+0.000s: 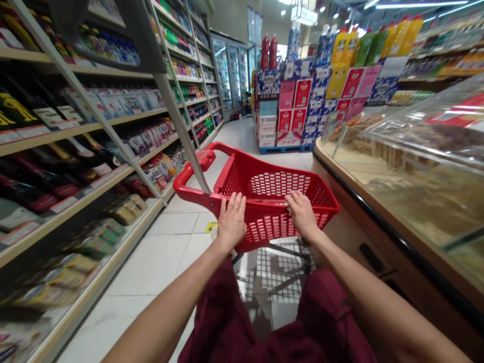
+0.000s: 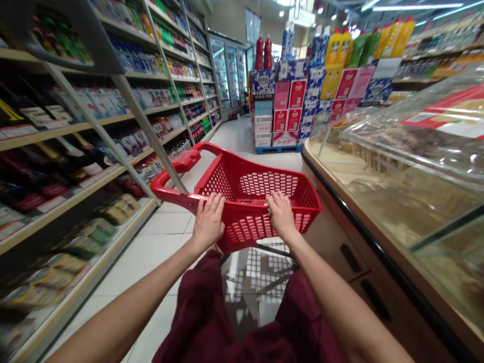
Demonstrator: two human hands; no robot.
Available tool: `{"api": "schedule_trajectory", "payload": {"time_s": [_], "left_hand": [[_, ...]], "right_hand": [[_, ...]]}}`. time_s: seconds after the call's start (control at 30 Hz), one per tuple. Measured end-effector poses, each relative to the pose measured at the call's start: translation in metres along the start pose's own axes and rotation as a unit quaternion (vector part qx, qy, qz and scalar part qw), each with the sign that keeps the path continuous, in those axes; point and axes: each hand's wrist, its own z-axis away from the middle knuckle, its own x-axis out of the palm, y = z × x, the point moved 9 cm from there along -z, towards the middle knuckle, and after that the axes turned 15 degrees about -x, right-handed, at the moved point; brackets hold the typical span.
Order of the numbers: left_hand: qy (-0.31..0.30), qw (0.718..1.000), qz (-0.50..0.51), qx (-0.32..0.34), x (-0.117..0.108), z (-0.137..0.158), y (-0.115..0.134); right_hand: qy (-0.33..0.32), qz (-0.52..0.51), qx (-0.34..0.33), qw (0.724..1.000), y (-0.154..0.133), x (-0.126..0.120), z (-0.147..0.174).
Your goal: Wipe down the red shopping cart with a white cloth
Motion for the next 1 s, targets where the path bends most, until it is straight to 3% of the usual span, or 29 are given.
{"api": "schedule_trajectory", "payload": {"time_s": [0.13,0.2,0.33,0.4,0.53,0.6,0.73,0.8,0.93,1.0], "left_hand": [[-0.003,1.0,-0.007,0.012,-0.001,0.0,0.002],[0.005,1.0,-0.008,0.011,-0.002,-0.002,0.005],[0.007,1.0,-0.01,0.008,-0.002,-0.005,0.009],[0.001,1.0,-0.011,0.01,-0.001,-0.006,0.01],[-0.004,1.0,-0.019,0.012,0.001,-0.006,0.01],[0.0,1.0,-0.022,0.01,0.001,-0.006,0.011],[0.015,1.0,-0.023,0.008,0.001,-0.005,0.011],[0.022,0.999,-0.021,0.013,0.003,-0.004,0.01],[0.039,0.999,-0.012,0.009,0.006,-0.002,0.009],[0.047,0.999,-0.007,-0.002,0.007,-0.002,0.008]], "right_hand": [[-0.002,0.032,0.125,0.992,0.058,-0.013,0.027],[-0.006,0.032,0.126,0.991,0.052,-0.012,0.031],[-0.001,0.003,0.055,0.998,0.011,-0.004,0.02],[-0.001,-0.011,0.028,1.0,0.006,-0.004,0.018],[0.015,0.005,0.129,0.992,0.034,-0.009,0.021],[0.026,-0.006,0.153,0.988,0.025,-0.007,0.013],[0.034,-0.071,0.012,0.997,-0.035,0.003,-0.017],[0.036,-0.072,-0.016,0.997,-0.036,0.004,-0.015],[0.058,-0.009,0.125,0.99,0.013,-0.005,0.009],[0.061,-0.01,0.149,0.987,0.009,-0.005,0.008]]}}
